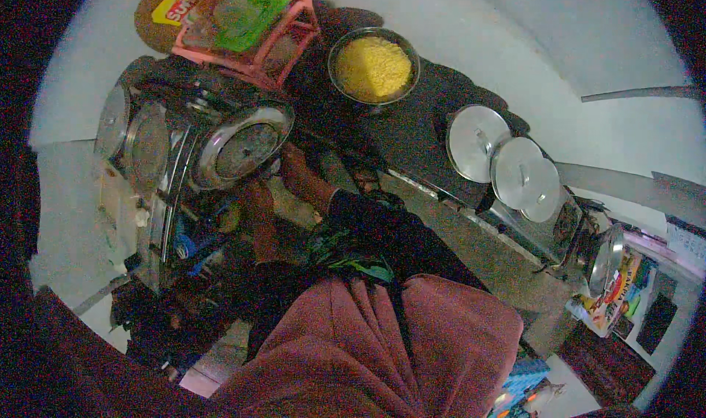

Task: The person assembles cardboard boxes by folding the flaps and interlocking the tabs by hand, then places an assembled box onto a stack. The person also removes lids from pots and wipes a lid with a cloth.

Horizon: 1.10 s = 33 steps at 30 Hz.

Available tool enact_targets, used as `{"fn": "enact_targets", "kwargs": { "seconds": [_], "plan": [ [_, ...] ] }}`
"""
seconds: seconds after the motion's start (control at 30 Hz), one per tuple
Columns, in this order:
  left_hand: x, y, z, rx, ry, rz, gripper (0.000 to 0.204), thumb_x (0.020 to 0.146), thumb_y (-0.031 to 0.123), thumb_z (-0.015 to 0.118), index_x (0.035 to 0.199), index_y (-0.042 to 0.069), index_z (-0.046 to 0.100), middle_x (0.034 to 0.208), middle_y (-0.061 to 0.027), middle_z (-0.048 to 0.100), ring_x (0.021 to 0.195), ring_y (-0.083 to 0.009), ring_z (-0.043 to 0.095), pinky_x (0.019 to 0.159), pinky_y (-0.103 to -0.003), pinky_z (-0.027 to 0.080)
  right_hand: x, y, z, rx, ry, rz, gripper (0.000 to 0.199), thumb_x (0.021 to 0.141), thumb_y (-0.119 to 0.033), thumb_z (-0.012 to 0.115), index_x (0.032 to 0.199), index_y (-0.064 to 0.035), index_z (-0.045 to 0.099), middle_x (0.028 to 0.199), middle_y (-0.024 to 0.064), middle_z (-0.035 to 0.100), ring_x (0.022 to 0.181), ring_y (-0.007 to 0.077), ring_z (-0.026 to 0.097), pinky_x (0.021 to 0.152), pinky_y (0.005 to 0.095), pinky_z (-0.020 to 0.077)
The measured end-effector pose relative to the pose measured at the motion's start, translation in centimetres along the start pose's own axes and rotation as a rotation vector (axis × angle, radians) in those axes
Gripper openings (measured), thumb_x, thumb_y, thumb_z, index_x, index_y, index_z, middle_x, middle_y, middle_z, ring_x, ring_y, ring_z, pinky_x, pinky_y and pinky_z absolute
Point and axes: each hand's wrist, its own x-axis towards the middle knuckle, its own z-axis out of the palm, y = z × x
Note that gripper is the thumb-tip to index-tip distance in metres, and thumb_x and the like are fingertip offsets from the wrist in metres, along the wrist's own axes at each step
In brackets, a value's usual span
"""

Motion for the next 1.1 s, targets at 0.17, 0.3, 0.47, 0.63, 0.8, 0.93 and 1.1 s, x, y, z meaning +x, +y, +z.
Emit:
{"fn": "enact_targets", "kwargs": {
  "seconds": [0.17,0.3,0.47,0.63,0.8,0.93,1.1],
  "plan": [
    [2.0,0.0,3.0,0.055,-0.062,0.062,0.071,0.080,0.031,0.072,0.133,0.001,0.035,0.121,-0.0175,0.048,0.111,-0.0282,0.048,0.088,-0.042,0.049,0.9,-0.6,-2.2,-0.140,0.011,-0.013,0.031,0.092,-0.019,0.055,0.119,-0.0049,0.053,0.119,0.0076,0.054,0.105,0.0225,0.053,0.089,0.0424,0.0451],
    [3.5,1.3,7.3,0.245,-0.022,-0.071,0.072,0.079,0.028,0.073,0.133,0.000,0.034,0.122,-0.0176,0.046,0.111,-0.0282,0.048,0.088,-0.042,0.050,1.7,-1.2,-4.8,-1.209,-0.172,-0.304,0.030,0.091,-0.018,0.055,0.117,-0.0039,0.053,0.101,0.0096,0.059,0.090,0.0240,0.056,0.081,0.0416,0.0457],
    [5.2,2.1,11.2,0.521,-0.001,-0.112,0.061,0.079,0.012,0.071,0.127,-0.001,0.036,0.126,-0.0173,0.042,0.104,-0.0275,0.052,0.084,-0.041,0.051,2.2,-2.8,-6.0,-1.276,-0.028,0.032,0.024,0.091,-0.018,0.056,0.109,-0.0018,0.055,0.078,0.0109,0.061,0.074,0.0244,0.057,0.070,0.0387,0.0465],
    [4.8,-2.4,10.5,0.186,-0.140,0.092,0.056,0.079,0.006,0.071,0.124,-0.001,0.039,0.122,-0.0175,0.045,0.100,-0.0290,0.055,0.084,-0.042,0.051,-3.3,-3.9,-8.4,-0.763,0.148,0.017,0.017,0.090,-0.018,0.060,0.094,-0.0011,0.061,0.076,0.0092,0.060,0.065,0.0206,0.057,0.063,0.0367,0.0484],
    [5.9,-3.0,9.4,0.326,-0.018,0.133,0.050,0.076,0.005,0.073,0.117,-0.001,0.044,0.106,-0.0147,0.052,0.090,-0.0241,0.055,0.078,-0.040,0.051,-6.5,-16.6,-9.4,-1.574,0.285,-0.505,0.013,0.081,-0.016,0.068,0.077,-0.0036,0.066,0.076,0.0119,0.061,0.072,0.0271,0.059,0.067,0.0412,0.0478],
    [6.8,-2.2,11.7,0.583,-0.039,0.126,0.048,0.076,0.009,0.075,0.113,-0.001,0.046,0.101,-0.0133,0.051,0.084,-0.0209,0.053,0.075,-0.038,0.050,-3.5,-26.6,-12.0,-2.064,0.536,-0.795,0.015,0.080,-0.019,0.067,0.081,-0.0042,0.066,0.083,0.0142,0.057,0.082,0.0332,0.055,0.068,0.0446,0.0457],
    [5.6,-0.7,11.8,0.489,-0.003,0.237,0.043,0.075,0.007,0.073,0.108,-0.002,0.047,0.098,-0.0105,0.047,0.079,-0.0187,0.049,0.069,-0.036,0.048,1.0,-28.7,-13.6,-2.363,0.332,-0.835,0.015,0.078,-0.020,0.066,0.078,-0.0055,0.065,0.088,0.0122,0.054,0.084,0.0307,0.052,0.067,0.0425,0.0457]
  ]
}}
